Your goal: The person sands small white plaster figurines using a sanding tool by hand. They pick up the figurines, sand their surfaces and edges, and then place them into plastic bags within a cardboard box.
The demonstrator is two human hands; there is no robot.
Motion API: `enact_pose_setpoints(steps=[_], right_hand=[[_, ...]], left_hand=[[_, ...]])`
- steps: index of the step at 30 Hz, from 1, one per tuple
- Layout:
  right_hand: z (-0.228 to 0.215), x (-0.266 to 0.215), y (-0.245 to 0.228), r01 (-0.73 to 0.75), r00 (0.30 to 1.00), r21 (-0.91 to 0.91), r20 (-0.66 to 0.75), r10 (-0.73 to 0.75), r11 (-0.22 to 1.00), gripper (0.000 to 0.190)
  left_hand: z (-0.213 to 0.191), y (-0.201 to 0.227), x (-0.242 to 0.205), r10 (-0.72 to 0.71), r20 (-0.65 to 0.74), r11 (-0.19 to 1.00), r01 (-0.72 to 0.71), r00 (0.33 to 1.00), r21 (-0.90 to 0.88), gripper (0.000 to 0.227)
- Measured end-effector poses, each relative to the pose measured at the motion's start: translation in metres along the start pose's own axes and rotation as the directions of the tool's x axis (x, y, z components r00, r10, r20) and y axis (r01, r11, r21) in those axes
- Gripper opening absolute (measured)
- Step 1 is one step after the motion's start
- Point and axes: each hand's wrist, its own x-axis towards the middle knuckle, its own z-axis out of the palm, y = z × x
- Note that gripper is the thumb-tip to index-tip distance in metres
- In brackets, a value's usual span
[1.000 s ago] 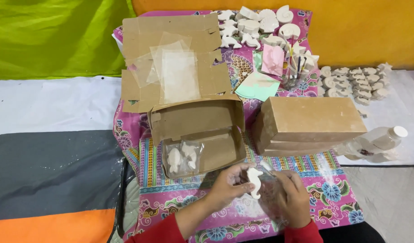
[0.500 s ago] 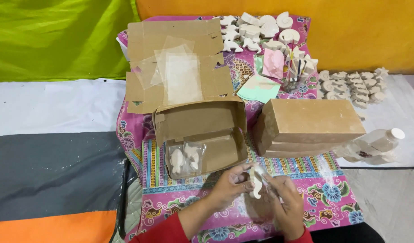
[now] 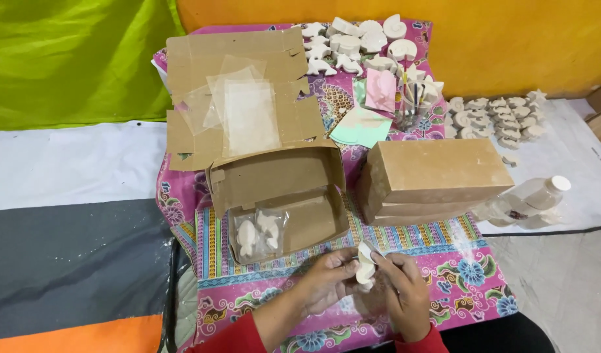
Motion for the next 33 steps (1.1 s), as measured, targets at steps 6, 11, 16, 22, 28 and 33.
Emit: enact_pose_setpoints(steps=[6, 11, 16, 22, 28, 33], right_hand=[[0.001, -0.014, 0.04, 0.025, 0.998, -0.263, -0.047, -0.039, 0.964, 0.048], [-0.004, -0.008, 0.0, 0.038, 0.995, -0.11, 0.09, -0.028, 0.993, 0.05], [-0.014, -0.006, 0.017, -0.062, 0.997, -0.224, -0.053, 0.051, 0.973, 0.035], [-0.008, -0.011, -0.009, -0.032, 0.999, -0.043, -0.024, 0.031, 0.999, 0.034], [-0.002, -0.027, 0.039, -0.068, 0.997, -0.15, -0.047, 0.061, 0.986, 0.036], [0.0, -0.015, -0.011, -0.093, 0.991, -0.042, -0.103, 0.088, 0.995, 0.039]], left_hand=[[-0.007, -0.001, 0.004, -0.045, 0.022, 0.992, 0.047, 0.999, -0.113, 0.055], [0.009, 0.004, 0.002, 0.064, -0.113, 0.986, -0.046, 0.992, 0.158, 0.066], [0.016, 0.008, 0.006, 0.22, 0.055, 0.887, -0.223, 0.974, 0.403, 0.055], [0.023, 0.008, 0.017, 0.218, -0.012, 0.86, -0.187, 0.976, 0.475, 0.063], [0.009, -0.003, 0.018, 0.219, 0.018, 0.905, -0.21, 0.975, 0.371, 0.065], [0.011, 0.001, 0.018, 0.179, -0.032, 0.942, -0.162, 0.983, 0.292, 0.057]])
